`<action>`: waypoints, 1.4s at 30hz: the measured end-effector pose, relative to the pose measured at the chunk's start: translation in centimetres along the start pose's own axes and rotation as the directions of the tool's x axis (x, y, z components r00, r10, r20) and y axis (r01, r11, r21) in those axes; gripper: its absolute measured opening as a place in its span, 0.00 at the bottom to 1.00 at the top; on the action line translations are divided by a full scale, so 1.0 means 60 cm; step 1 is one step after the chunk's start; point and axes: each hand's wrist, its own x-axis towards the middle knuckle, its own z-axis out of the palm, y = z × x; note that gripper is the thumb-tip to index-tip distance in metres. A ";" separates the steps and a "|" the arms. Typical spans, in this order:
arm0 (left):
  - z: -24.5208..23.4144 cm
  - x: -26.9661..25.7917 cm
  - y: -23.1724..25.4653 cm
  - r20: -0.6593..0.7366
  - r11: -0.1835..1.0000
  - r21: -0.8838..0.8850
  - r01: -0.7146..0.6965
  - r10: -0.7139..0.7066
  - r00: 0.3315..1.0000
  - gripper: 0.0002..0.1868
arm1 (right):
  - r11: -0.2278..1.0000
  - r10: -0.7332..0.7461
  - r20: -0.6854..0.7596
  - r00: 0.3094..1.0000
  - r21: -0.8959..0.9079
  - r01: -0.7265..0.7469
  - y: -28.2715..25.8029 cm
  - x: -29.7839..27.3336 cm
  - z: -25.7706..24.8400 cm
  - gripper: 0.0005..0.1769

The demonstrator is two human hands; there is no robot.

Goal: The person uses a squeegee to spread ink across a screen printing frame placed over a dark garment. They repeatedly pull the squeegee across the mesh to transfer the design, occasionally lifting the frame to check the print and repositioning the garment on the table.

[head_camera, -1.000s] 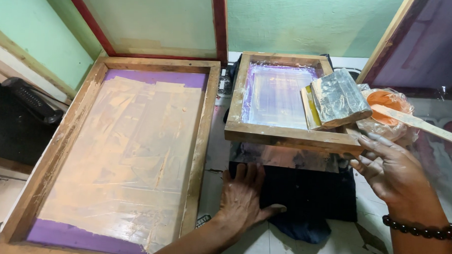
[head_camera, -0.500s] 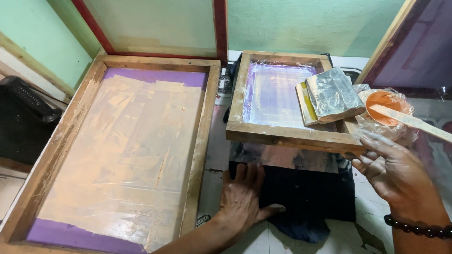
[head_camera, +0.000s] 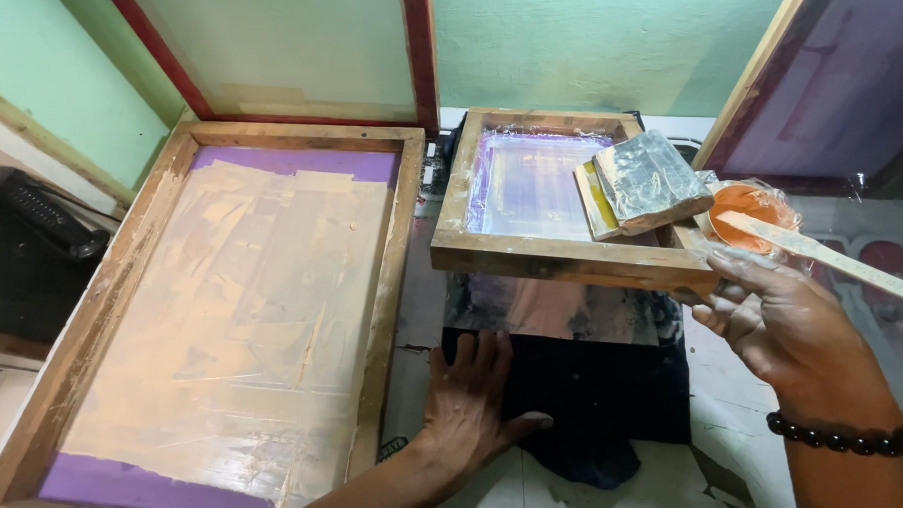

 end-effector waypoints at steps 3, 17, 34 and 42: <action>0.002 0.003 0.002 -0.023 1.000 -0.001 -0.005 0.005 1.000 0.58 | 1.000 -0.015 -0.014 1.000 0.011 0.016 0.002 0.008 -0.005 0.15; 0.005 0.081 0.212 -0.003 0.961 -0.187 -0.205 0.208 0.978 0.48 | 0.998 -0.017 -0.007 1.000 0.054 0.018 0.045 0.021 -0.014 0.17; 0.162 0.104 0.338 0.019 0.988 -0.012 -0.152 0.153 0.988 0.55 | 0.999 -0.009 0.008 1.000 0.049 0.009 0.045 0.040 -0.024 0.17; 0.141 0.110 0.334 -0.061 0.985 -0.062 -0.159 0.155 0.986 0.54 | 0.999 -0.013 -0.014 1.000 0.049 0.014 0.028 0.017 -0.015 0.15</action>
